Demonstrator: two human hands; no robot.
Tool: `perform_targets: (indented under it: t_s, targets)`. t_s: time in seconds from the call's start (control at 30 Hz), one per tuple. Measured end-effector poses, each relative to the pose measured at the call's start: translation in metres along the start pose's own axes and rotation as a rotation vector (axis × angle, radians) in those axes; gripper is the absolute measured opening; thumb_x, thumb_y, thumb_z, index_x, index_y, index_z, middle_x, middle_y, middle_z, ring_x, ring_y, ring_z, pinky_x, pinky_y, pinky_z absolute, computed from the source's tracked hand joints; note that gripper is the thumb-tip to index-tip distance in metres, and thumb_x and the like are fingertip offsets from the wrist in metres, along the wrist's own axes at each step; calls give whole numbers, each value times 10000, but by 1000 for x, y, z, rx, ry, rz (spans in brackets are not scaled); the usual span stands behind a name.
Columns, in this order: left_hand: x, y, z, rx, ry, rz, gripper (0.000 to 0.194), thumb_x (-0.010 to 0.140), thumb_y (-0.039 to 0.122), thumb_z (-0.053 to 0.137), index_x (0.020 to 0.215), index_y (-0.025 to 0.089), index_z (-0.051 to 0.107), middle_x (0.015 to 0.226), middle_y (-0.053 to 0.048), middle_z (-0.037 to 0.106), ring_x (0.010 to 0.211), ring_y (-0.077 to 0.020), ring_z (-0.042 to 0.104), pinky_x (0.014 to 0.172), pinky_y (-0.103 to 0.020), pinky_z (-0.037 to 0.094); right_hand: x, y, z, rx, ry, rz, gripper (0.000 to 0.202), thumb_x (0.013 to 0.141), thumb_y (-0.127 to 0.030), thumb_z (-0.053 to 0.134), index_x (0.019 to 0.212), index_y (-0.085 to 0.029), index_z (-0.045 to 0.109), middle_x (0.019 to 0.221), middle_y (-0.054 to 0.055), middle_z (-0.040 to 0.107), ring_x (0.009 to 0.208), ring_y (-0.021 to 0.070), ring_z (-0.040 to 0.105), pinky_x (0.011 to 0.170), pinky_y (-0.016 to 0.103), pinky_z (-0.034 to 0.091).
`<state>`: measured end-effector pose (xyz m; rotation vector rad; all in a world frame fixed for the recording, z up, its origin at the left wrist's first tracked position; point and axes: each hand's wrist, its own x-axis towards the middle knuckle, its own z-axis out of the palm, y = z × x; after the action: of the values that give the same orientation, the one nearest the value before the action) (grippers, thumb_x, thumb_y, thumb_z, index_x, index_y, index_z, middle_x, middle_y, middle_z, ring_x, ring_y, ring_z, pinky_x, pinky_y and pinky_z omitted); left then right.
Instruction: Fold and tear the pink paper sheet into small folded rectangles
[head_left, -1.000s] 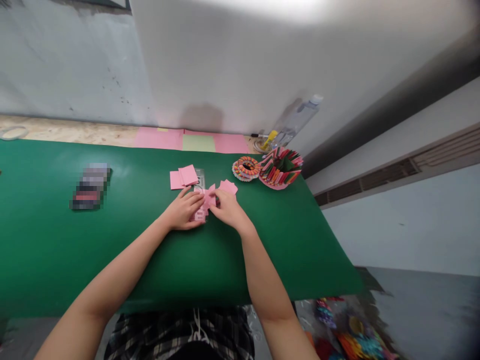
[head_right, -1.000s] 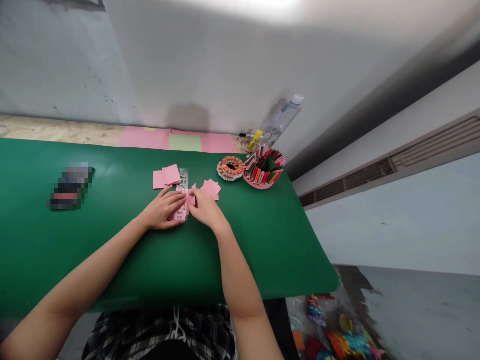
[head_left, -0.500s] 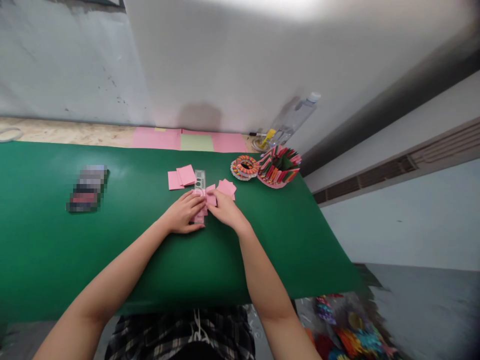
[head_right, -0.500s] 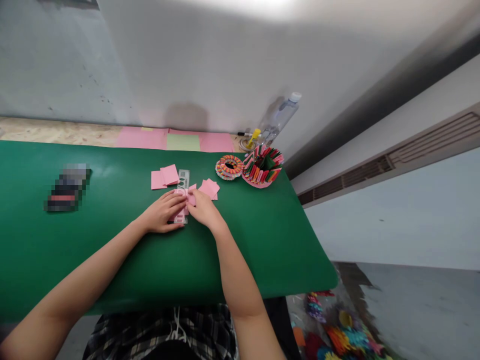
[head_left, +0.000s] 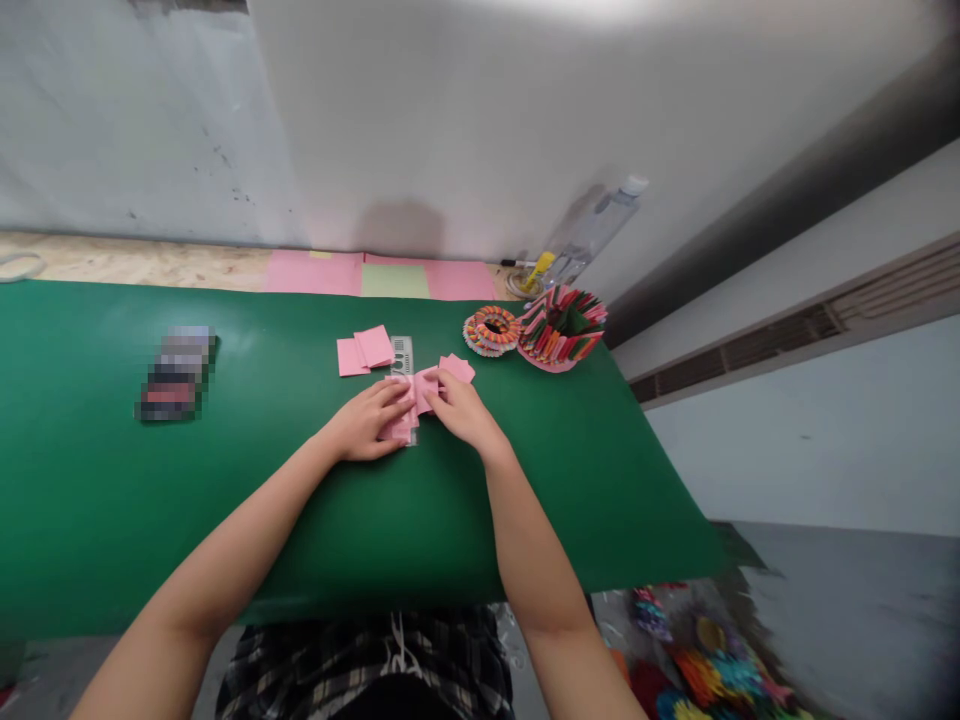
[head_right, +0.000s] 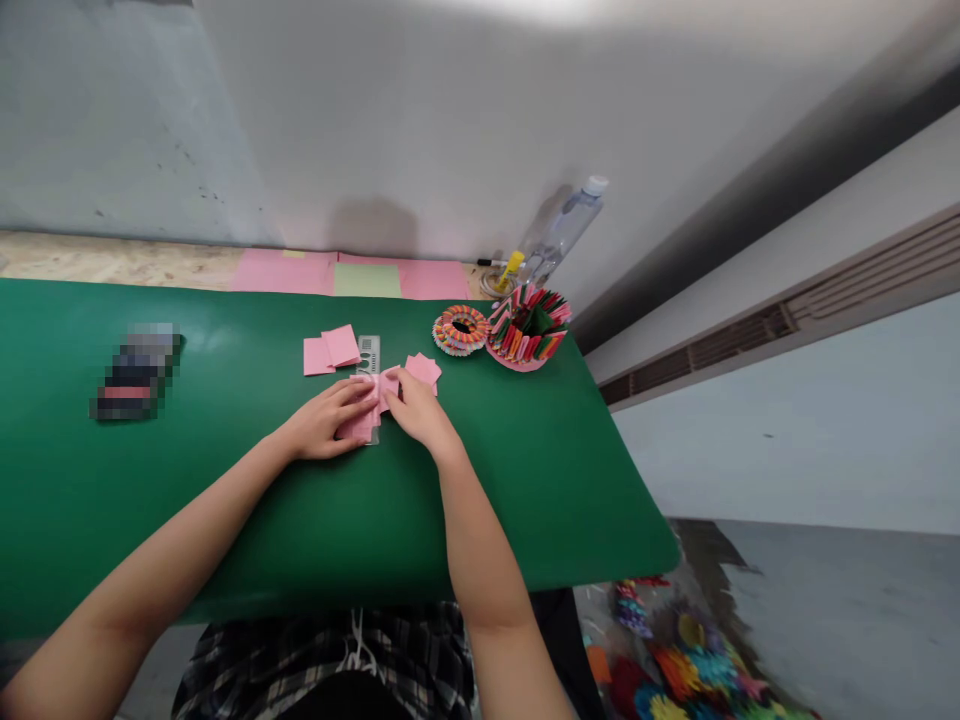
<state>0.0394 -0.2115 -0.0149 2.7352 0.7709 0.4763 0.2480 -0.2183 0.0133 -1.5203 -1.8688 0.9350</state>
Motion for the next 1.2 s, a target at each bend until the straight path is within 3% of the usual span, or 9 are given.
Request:
perform_targets:
  t_s: [0.43, 0.63, 1.0, 1.2]
  targets:
    - [1, 0, 1, 5, -32, -35, 697, 827, 504, 511, 1369, 83, 386, 1413, -203, 400, 1339, -317, 327, 1103, -493, 270, 2, 2, 3, 5, -17, 55, 293, 843, -203, 499, 1128, -161, 554, 1076, 106, 635, 874, 163, 608, 851, 363, 468]
    - [2, 1, 0, 9, -43, -48, 672, 833, 495, 509, 1378, 122, 384, 1419, -181, 404, 1336, -314, 334, 1098, -490, 277, 2, 3, 0, -3, -6, 55, 287, 840, -207, 503, 1113, -171, 582, 1078, 95, 650, 849, 159, 619, 827, 354, 484]
    - [5, 3, -4, 26, -71, -58, 683, 822, 497, 521, 1354, 83, 413, 1404, -191, 418, 1329, -309, 345, 1110, -448, 262, 6, 3, -2, -31, 177, 68, 199, 806, -194, 516, 822, -169, 712, 830, 74, 721, 708, 183, 643, 717, 326, 495]
    - [5, 5, -4, 54, -80, -94, 673, 817, 494, 524, 1352, 101, 419, 1409, -172, 420, 1320, -309, 360, 1097, -436, 283, 6, 7, 0, -13, 171, 82, 188, 762, -175, 538, 812, -171, 718, 720, 49, 702, 641, 171, 631, 671, 301, 491]
